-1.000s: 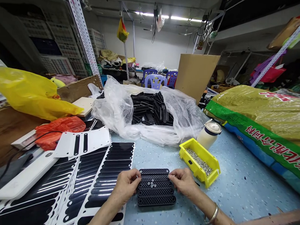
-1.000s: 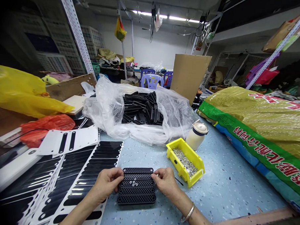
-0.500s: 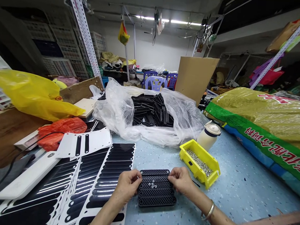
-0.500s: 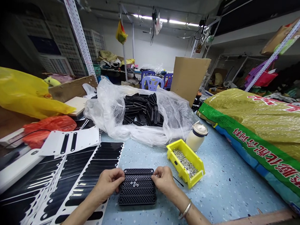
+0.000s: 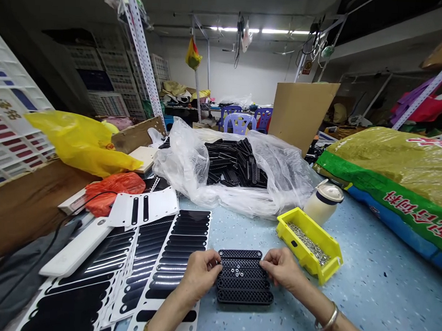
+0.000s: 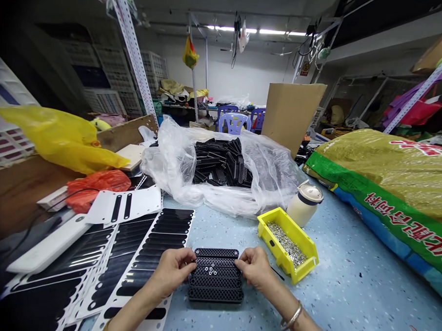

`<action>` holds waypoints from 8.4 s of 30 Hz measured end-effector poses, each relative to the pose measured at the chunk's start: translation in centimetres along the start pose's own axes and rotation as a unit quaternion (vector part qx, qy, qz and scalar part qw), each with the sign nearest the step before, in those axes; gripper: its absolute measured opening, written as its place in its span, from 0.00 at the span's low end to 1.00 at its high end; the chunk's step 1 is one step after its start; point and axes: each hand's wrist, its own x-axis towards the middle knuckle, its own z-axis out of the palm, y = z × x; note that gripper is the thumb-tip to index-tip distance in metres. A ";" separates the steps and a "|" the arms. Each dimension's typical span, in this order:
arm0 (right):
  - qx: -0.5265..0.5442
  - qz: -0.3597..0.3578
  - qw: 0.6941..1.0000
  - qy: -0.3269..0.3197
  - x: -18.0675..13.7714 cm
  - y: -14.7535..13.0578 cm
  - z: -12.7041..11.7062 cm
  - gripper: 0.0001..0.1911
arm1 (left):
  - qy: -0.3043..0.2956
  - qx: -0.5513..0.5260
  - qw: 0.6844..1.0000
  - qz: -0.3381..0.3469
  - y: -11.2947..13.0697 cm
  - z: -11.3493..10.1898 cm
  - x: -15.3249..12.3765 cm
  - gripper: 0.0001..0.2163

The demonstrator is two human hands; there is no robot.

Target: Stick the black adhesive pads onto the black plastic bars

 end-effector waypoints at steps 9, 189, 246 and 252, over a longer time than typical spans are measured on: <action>-0.010 -0.026 0.999 0.018 0.1 0.0 0.4 0.10 | 0.037 0.059 0.996 0.057 0.5 0.5 -0.2 0.09; -0.048 -0.009 0.998 -0.032 0.2 -0.4 -0.1 0.10 | -0.017 0.093 0.995 0.041 0.7 -0.5 0.1 0.10; -0.572 -0.051 0.819 0.021 -4.3 4.0 -4.9 0.11 | -0.058 -0.119 0.991 -0.030 -1.3 -1.2 0.0 0.14; -0.497 -0.189 0.846 0.047 -5.4 0.0 -2.7 0.12 | -0.042 -0.115 0.992 -0.003 1.2 -2.1 -0.7 0.09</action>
